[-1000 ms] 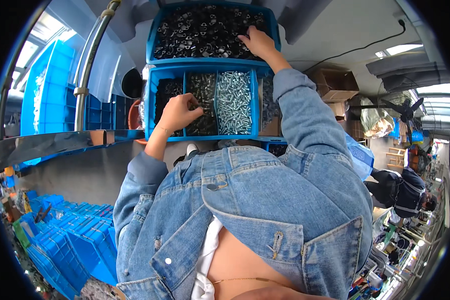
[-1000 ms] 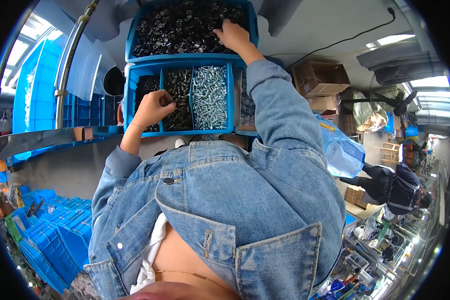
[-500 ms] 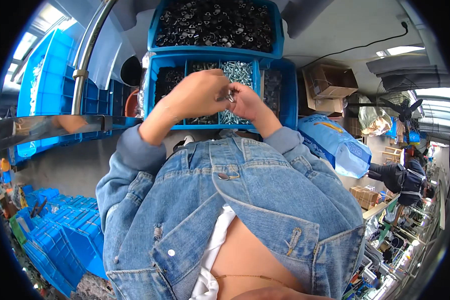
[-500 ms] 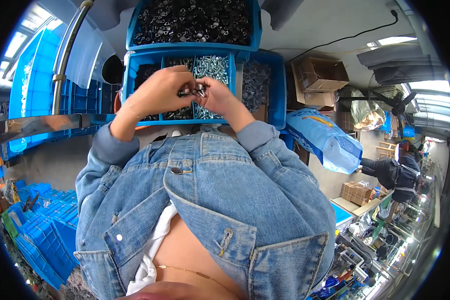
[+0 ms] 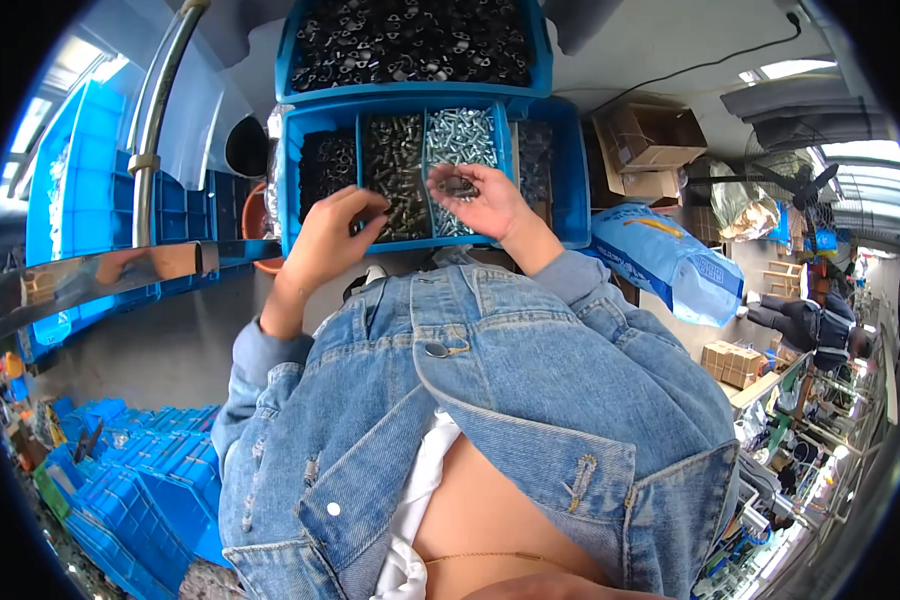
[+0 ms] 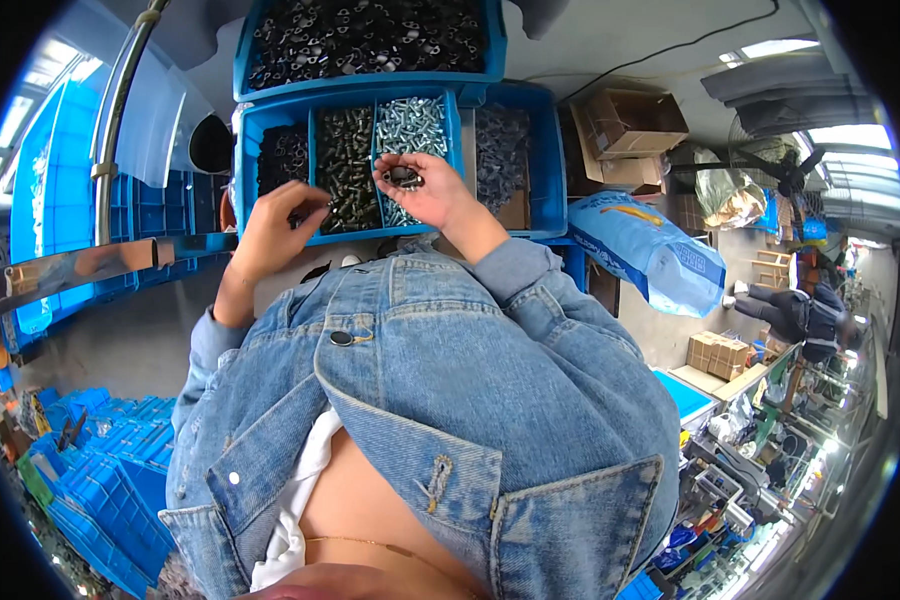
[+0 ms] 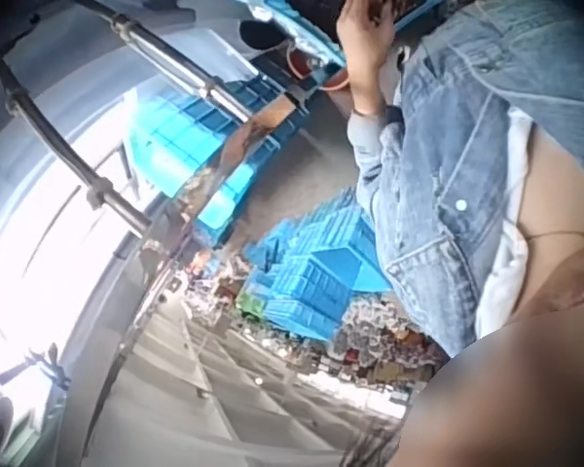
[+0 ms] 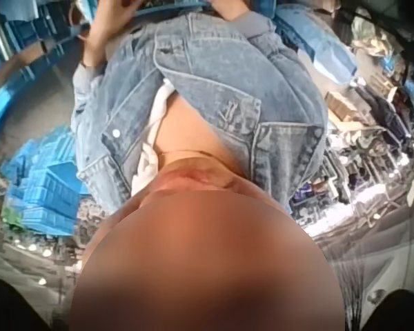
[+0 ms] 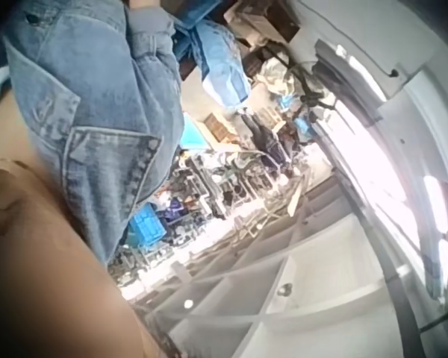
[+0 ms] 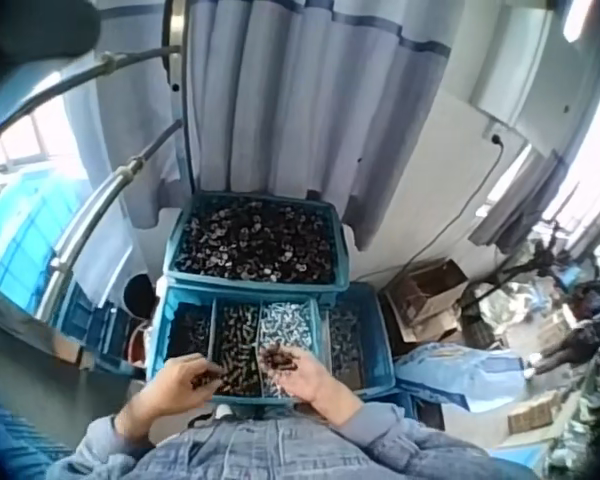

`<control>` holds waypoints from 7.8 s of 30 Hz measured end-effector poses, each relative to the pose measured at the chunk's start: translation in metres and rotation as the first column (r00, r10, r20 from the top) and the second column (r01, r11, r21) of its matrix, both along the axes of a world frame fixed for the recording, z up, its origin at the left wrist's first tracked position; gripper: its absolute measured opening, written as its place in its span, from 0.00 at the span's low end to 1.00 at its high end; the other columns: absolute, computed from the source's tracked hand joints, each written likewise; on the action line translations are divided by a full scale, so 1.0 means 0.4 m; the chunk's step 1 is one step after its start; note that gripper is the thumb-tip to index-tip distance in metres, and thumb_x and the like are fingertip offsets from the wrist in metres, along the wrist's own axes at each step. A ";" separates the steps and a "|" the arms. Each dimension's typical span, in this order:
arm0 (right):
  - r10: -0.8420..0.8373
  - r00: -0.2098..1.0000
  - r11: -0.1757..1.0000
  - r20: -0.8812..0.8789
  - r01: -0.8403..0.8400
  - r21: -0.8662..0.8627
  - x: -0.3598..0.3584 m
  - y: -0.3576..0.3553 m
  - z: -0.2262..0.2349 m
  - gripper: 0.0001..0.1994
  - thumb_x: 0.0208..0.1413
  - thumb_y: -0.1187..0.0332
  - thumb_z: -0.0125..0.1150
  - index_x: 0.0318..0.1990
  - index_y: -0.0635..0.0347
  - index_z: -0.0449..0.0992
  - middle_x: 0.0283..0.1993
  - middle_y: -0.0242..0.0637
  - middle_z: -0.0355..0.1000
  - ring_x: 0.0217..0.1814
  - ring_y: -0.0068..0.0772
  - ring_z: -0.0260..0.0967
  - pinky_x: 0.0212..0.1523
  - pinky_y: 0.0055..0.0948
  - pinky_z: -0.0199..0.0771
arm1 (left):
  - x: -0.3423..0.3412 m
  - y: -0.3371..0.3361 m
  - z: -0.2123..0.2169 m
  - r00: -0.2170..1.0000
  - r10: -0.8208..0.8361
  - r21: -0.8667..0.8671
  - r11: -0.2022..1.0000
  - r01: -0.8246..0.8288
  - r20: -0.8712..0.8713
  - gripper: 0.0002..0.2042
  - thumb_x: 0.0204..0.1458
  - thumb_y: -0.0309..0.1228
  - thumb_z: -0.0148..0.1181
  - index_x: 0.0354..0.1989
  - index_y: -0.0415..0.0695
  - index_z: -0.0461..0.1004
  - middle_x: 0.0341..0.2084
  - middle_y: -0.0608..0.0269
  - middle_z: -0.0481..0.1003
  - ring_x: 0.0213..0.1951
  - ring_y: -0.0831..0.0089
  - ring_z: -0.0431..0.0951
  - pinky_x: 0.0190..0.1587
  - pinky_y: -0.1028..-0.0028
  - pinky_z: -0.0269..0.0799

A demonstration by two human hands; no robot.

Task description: Sorting small black industrial components between plastic bins at a workstation.

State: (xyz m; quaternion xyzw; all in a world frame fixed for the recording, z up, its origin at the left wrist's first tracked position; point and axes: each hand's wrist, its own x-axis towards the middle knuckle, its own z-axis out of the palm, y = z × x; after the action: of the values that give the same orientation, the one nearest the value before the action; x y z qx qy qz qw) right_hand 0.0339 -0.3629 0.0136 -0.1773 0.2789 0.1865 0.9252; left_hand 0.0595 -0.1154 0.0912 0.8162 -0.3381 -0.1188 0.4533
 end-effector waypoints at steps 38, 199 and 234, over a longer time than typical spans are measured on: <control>0.574 0.812 -0.079 0.108 0.186 -0.979 0.075 -0.035 0.104 0.08 0.56 0.70 0.53 0.40 0.62 0.73 0.47 0.40 0.71 0.51 0.35 0.67 0.50 0.32 0.69 | -0.130 0.293 -0.169 0.835 0.399 0.290 0.805 -0.517 0.380 0.27 0.47 0.22 0.55 0.59 0.50 0.62 0.24 0.54 0.74 0.23 0.56 0.75 0.28 0.64 0.71; 0.064 0.931 0.996 0.360 -0.081 0.033 -0.057 0.168 0.232 0.23 0.54 0.69 0.33 0.56 0.73 0.61 0.58 0.50 0.61 0.61 0.46 0.58 0.65 0.45 0.52 | -0.069 -0.065 0.058 0.944 0.303 -0.143 0.948 -0.285 0.127 0.12 0.39 0.28 0.69 0.29 0.39 0.71 0.24 0.62 0.72 0.24 0.72 0.75 0.25 0.77 0.71; 0.002 0.899 0.997 0.438 0.032 -0.069 -0.087 0.130 0.231 0.26 0.50 0.72 0.33 0.57 0.73 0.60 0.60 0.51 0.59 0.65 0.45 0.53 0.68 0.41 0.50 | -0.070 -0.115 0.032 0.916 0.251 -0.361 0.860 -0.359 -0.314 0.07 0.45 0.22 0.63 0.33 0.34 0.75 0.28 0.63 0.77 0.29 0.81 0.77 0.33 0.82 0.74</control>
State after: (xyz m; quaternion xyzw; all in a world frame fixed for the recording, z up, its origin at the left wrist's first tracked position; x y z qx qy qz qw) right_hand -0.0009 -0.3108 0.1062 -0.2469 0.0720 0.1242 0.9583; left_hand 0.0316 -0.1613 0.1041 0.7232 -0.1593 -0.0756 0.6677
